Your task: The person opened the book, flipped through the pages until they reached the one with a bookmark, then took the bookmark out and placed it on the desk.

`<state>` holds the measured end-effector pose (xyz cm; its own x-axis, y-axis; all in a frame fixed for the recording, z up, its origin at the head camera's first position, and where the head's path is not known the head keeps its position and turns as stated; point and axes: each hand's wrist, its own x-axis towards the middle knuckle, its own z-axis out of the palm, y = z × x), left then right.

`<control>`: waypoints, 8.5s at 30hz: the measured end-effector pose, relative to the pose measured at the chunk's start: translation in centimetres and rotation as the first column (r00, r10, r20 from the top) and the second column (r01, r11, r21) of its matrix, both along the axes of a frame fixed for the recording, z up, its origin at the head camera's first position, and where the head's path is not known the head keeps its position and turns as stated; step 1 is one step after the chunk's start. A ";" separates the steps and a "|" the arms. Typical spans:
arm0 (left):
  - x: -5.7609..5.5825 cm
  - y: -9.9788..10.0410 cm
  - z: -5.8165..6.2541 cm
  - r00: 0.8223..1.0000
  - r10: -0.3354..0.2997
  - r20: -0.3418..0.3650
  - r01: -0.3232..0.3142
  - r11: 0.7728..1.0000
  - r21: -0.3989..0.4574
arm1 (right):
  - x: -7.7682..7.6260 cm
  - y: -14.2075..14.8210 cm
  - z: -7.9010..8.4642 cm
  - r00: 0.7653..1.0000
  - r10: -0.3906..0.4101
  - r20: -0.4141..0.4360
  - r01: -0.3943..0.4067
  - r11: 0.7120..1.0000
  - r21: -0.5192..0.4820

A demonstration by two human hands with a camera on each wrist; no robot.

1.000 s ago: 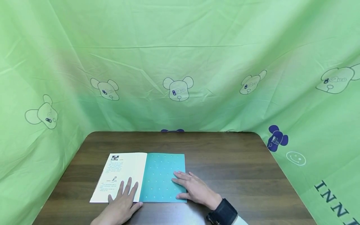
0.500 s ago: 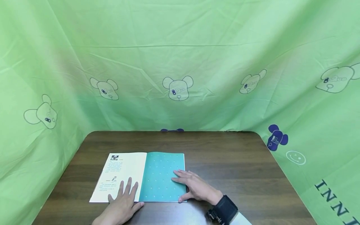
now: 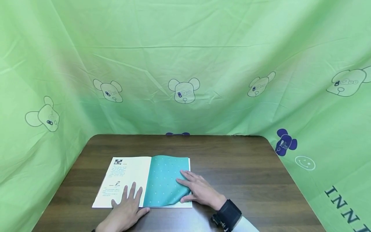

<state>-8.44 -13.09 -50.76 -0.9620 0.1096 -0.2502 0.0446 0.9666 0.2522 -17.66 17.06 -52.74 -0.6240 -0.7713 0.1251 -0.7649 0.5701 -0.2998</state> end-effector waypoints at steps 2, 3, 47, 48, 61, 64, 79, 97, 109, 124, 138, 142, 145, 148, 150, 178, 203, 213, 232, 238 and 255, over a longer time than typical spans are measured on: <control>-0.1 0.1 0.1 1.000 0.000 -0.004 0.000 1.000 -0.014 | 0.0 -0.3 0.0 0.999 -0.025 -0.033 0.025 1.000 0.013; -0.1 0.1 0.1 1.000 0.002 -0.008 -0.002 1.000 -0.018 | 0.1 -0.4 0.0 0.998 -0.037 -0.052 0.038 0.999 0.021; -1.0 2.0 0.1 0.989 0.085 -0.119 -0.093 0.993 -0.069 | 0.4 -0.2 0.8 0.991 -0.114 -0.067 0.114 0.993 -0.015; -1.1 2.0 0.1 0.989 0.088 -0.118 -0.096 0.994 -0.061 | 0.4 -0.2 0.8 0.994 -0.085 -0.074 0.085 0.996 -0.008; -1.3 1.2 0.6 0.987 0.159 -0.005 -0.158 0.987 0.022 | 0.2 0.2 0.6 0.999 -0.035 0.029 0.032 0.996 0.082; -1.2 0.9 0.8 0.984 0.176 -0.007 -0.176 0.984 0.042 | 0.3 0.1 0.6 0.998 -0.039 0.043 0.035 0.995 0.090; -1.0 -1.1 1.9 0.892 0.254 -0.373 -0.156 0.949 0.273 | 0.3 -0.1 0.8 0.998 -0.048 0.026 0.045 0.993 0.105; -1.7 -3.6 1.8 0.645 0.087 -0.759 -0.076 0.996 0.050 | 0.3 0.0 0.8 0.999 -0.047 0.006 0.046 0.995 0.092; -1.0 -2.7 0.5 0.841 -0.041 -0.539 0.053 0.999 0.007 | 0.4 0.0 0.6 0.998 -0.065 -0.005 0.065 0.993 0.103; -0.6 -1.9 -0.1 0.968 -0.002 -0.252 0.030 0.994 0.109 | 0.5 -0.1 0.7 0.997 -0.077 -0.025 0.079 0.991 0.106; -0.7 -1.2 -0.1 0.997 0.053 -0.051 -0.044 0.987 0.153 | 0.5 -0.3 0.3 0.994 -0.081 -0.072 0.087 0.993 0.085; -0.7 -0.9 -0.2 0.998 0.052 -0.028 -0.047 0.989 0.139 | 0.5 -0.4 0.1 0.992 -0.084 -0.092 0.092 0.992 0.084; -0.7 -0.7 -0.3 0.998 0.043 -0.039 -0.038 0.993 0.115 | 0.5 -0.5 0.1 0.991 -0.089 -0.098 0.098 0.992 0.085; -0.6 -0.6 -0.4 0.998 0.029 -0.050 -0.024 0.996 0.088 | 0.5 -0.6 0.2 0.991 -0.091 -0.100 0.099 0.992 0.079; -0.5 -0.6 -0.3 0.999 0.018 -0.051 -0.014 0.996 0.085 | 0.5 -0.7 0.2 0.990 -0.094 -0.103 0.102 0.992 0.073; -1.3 1.8 -0.2 0.997 -0.026 -0.075 0.031 0.997 0.064 | 0.4 -1.0 0.8 0.983 -0.145 -0.109 0.152 0.986 0.062; -1.0 3.3 -0.5 0.982 -0.048 -0.181 0.042 0.999 -0.035 | 0.3 -0.8 0.5 0.971 -0.235 -0.049 0.229 0.969 -0.094; -1.3 3.3 -0.6 0.979 -0.001 -0.202 0.000 1.000 -0.006 | 0.4 -0.7 1.0 0.960 -0.279 -0.036 0.274 0.956 -0.104; -0.9 1.0 0.6 0.933 0.135 -0.335 -0.077 0.980 0.182 | 1.6 -1.0 1.3 0.991 -0.134 0.009 0.132 0.986 0.105; -1.0 -0.2 0.6 0.910 0.156 -0.385 -0.097 0.981 0.169 | 1.7 -1.0 1.1 0.991 -0.130 0.038 0.125 0.985 0.122; -1.5 -3.9 0.5 0.735 0.110 -0.669 -0.125 0.992 0.025 | 1.7 -1.1 1.1 0.993 -0.116 0.026 0.113 0.988 0.105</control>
<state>-9.96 -17.01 -50.29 -0.8877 -0.0133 0.4602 0.0796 0.9801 0.1818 -15.97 15.94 -51.63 -0.7114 -0.7022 0.0274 -0.6837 0.6825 -0.2585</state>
